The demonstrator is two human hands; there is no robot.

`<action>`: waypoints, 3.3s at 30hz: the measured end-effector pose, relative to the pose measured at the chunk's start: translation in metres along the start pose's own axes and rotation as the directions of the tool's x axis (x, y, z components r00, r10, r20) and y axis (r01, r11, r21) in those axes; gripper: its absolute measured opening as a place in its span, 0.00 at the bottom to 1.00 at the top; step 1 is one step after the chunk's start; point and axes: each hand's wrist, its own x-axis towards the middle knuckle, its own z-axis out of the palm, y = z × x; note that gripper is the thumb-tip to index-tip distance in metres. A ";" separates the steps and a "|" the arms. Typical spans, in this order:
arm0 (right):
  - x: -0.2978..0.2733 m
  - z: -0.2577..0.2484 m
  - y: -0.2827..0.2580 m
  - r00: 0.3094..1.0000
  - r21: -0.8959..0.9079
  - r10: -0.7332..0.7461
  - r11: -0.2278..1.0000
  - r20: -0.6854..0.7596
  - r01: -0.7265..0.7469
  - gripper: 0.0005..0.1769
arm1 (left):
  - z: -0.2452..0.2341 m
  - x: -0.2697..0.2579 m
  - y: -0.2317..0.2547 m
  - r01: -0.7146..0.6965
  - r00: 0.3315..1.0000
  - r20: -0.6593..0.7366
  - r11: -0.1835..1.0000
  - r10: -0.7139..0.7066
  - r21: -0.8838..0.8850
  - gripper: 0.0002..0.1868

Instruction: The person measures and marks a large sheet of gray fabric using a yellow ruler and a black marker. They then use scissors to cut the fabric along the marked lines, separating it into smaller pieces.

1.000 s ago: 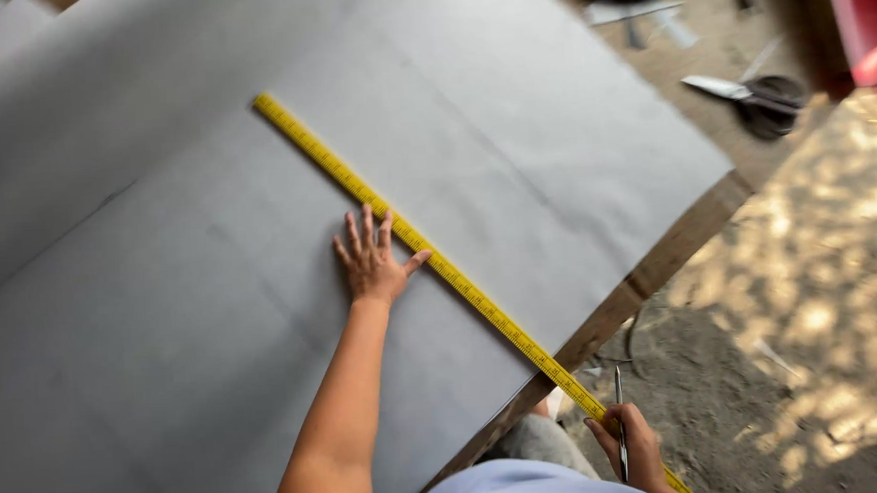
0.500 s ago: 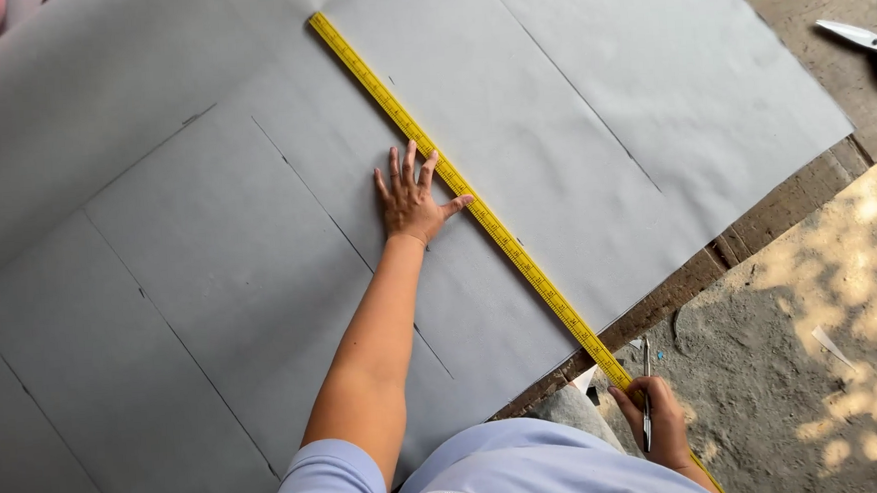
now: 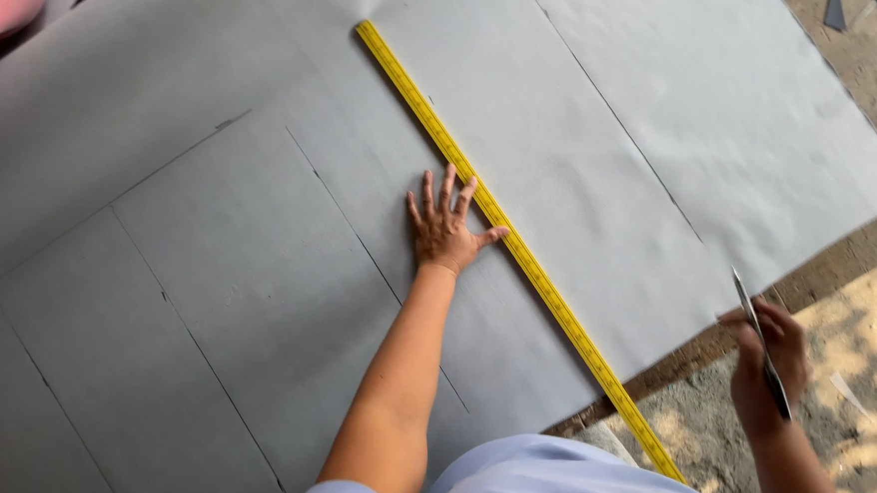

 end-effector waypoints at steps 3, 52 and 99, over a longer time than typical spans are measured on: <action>0.088 0.066 -0.032 0.962 0.123 -0.189 0.978 0.195 0.167 0.16 | 0.003 0.001 0.001 0.012 1.000 0.008 1.000 -0.012 -0.002 0.57; 0.124 0.263 -0.073 0.729 -0.069 -0.347 0.878 0.590 0.473 0.17 | 0.003 0.012 -0.006 0.001 0.979 -0.201 0.996 -0.019 -0.090 0.54; 0.302 -0.068 0.270 0.817 -0.458 -0.565 0.699 0.118 0.549 0.24 | -0.057 -0.302 0.093 0.842 -0.505 -0.114 -0.459 -0.856 -0.284 0.51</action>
